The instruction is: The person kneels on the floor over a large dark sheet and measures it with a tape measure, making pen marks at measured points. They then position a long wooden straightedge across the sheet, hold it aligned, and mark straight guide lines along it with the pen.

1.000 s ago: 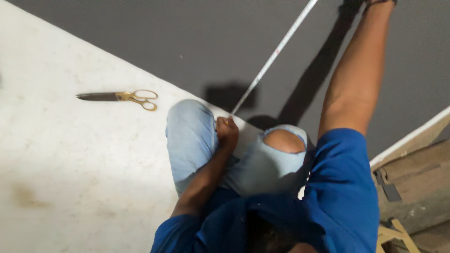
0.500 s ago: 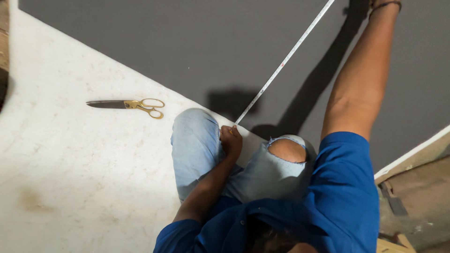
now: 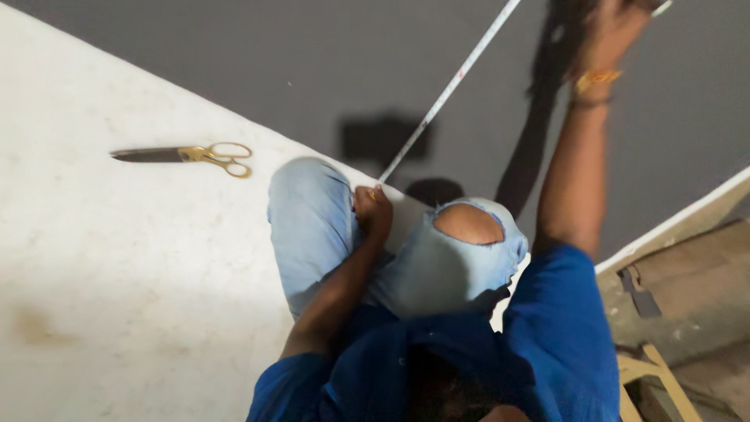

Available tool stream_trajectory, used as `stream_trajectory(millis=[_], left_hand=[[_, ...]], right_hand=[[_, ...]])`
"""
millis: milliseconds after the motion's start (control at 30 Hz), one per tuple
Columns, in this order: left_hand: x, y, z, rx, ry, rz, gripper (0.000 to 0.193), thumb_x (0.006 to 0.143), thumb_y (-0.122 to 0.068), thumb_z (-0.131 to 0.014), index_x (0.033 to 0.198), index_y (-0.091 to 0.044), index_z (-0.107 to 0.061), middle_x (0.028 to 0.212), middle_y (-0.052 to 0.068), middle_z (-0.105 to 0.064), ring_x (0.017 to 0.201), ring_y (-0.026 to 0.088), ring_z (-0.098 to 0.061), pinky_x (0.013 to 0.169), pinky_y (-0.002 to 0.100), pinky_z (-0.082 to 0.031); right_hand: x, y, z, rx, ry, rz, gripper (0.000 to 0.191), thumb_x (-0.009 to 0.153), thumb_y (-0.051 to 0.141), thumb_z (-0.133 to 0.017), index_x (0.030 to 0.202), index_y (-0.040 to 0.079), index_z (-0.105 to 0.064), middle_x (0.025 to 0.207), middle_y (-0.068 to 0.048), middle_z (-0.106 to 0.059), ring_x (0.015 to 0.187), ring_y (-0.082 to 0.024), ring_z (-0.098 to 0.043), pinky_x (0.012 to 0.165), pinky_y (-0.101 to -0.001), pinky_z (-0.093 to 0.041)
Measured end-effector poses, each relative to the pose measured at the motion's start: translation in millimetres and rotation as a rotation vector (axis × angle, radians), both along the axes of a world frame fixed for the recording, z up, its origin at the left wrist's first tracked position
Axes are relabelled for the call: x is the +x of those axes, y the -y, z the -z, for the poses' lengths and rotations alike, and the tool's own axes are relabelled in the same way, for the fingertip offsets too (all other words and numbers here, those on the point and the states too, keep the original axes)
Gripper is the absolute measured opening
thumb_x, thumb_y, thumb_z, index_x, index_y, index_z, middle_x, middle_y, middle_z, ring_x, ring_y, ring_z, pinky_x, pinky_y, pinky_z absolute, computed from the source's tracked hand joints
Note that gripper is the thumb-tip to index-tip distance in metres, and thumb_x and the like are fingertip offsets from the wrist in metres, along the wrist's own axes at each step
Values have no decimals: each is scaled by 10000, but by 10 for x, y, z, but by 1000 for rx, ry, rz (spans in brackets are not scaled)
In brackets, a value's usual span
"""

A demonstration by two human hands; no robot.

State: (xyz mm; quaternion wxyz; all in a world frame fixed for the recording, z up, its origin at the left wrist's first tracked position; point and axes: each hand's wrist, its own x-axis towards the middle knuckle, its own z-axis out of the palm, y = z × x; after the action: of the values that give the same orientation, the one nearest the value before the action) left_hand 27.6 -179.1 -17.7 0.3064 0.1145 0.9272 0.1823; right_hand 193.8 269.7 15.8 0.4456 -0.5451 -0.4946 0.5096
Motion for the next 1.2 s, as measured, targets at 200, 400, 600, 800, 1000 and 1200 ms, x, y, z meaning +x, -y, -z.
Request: stream_trajectory(millis=[200, 400, 600, 800, 1000, 1200], left_hand=[[27, 6, -50, 15, -8, 13, 256, 959, -303, -655, 990, -66, -562, 1004, 227, -620, 961, 455, -595, 847, 547, -471], [5, -55, -138, -17, -3, 56, 274, 971, -323, -645, 995, -64, -558, 1033, 217, -613, 1007, 454, -594, 870, 550, -462], [-12, -46, -134, -82, 46, 43, 292, 970, -347, -640, 1013, -72, -551, 1062, 207, -606, 1015, 446, -596, 879, 547, -464], [0, -35, -116, -105, 46, 44, 292, 957, -357, -647, 1008, -84, -556, 1056, 201, -615, 1026, 438, -597, 892, 536, -470], [1, -27, -61, -79, 33, 62, 305, 961, -356, -652, 1014, -72, -552, 1046, 211, -609, 1033, 442, -590, 902, 532, -468], [-13, 25, -100, -68, 75, 92, 278, 960, -324, -647, 1015, -63, -568, 1053, 206, -603, 1040, 429, -582, 909, 523, -458]], right_hand=[[-70, 998, 199, 158, 251, -445, 94, 1010, -8, -700, 1098, -31, -681, 1091, -106, -685, 1001, -168, -670, 889, -313, -560], [-279, 1003, -14, 227, 402, -535, 98, 909, 7, -736, 992, -25, -696, 974, -138, -727, 845, -241, -682, 761, -320, -540], [-355, 999, -91, 283, 381, -551, 82, 913, 3, -729, 985, -16, -695, 980, -135, -734, 886, -286, -700, 789, -356, -557], [-367, 989, -116, 402, 428, -597, 83, 911, 11, -737, 992, 2, -720, 981, -127, -749, 912, -316, -697, 846, -400, -554], [-380, 966, -100, 405, 447, -593, 81, 914, 31, -738, 988, 12, -710, 974, -122, -740, 903, -325, -692, 828, -405, -550], [-203, 1006, -187, 346, 456, -555, 59, 903, 7, -719, 931, 1, -667, 951, -130, -715, 898, -300, -682, 828, -381, -546]])
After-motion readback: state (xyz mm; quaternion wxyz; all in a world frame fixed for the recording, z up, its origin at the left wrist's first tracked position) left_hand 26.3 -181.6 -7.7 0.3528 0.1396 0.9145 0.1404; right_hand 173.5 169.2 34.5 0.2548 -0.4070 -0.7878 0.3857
